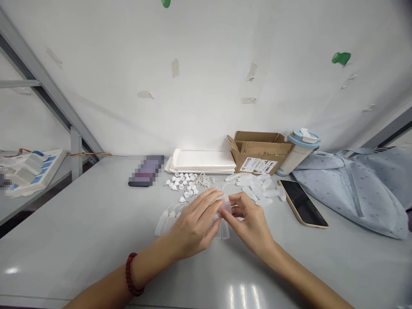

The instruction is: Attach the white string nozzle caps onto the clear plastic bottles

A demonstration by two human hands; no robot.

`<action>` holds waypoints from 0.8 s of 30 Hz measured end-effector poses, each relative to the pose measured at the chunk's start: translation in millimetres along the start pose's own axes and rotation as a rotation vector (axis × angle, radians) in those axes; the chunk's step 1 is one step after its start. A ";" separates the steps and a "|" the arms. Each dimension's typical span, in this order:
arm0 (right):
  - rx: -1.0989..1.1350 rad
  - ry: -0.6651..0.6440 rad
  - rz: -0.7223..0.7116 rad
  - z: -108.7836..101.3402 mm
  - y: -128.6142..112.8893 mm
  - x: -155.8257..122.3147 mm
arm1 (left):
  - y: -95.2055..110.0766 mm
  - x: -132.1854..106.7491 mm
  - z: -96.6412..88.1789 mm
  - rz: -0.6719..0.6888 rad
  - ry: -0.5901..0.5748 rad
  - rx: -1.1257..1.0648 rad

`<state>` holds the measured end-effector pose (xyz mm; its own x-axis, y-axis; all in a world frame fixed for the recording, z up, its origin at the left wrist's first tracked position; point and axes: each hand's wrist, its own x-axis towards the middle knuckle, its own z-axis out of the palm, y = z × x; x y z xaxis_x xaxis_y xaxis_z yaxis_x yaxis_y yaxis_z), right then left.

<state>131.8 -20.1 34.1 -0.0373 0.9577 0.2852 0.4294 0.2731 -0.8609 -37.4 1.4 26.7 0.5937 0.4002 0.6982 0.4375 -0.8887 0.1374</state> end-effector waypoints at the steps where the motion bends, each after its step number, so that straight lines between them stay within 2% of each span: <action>1: 0.004 0.002 0.009 0.1 0.1 0.3 | 0.5 0.7 0.6 0.006 -0.015 0.009; 7: -0.003 -0.022 0.067 -3.1 -2.8 3.5 | 2.0 3.5 9.5 -0.007 0.010 0.045; 11: -0.090 -0.120 0.106 -11.6 -2.4 8.1 | 3.0 3.1 17.6 -0.053 0.030 0.029; 14: -0.211 -0.194 0.073 -20.0 -2.5 12.0 | 4.6 2.2 21.2 -0.090 0.022 -0.001; 19: -0.360 -0.304 0.085 -31.6 -2.5 15.7 | 9.9 2.5 21.7 -0.148 -0.089 -0.084; 24: -0.481 -0.409 0.139 -35.6 1.4 16.8 | 15.2 1.3 23.3 -0.131 -0.227 -0.113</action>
<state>163.9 -6.8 52.6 -0.2523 0.9643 -0.0812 0.8081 0.1638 -0.5658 -14.2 -6.4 13.3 0.6787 0.5421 0.4954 0.4499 -0.8401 0.3029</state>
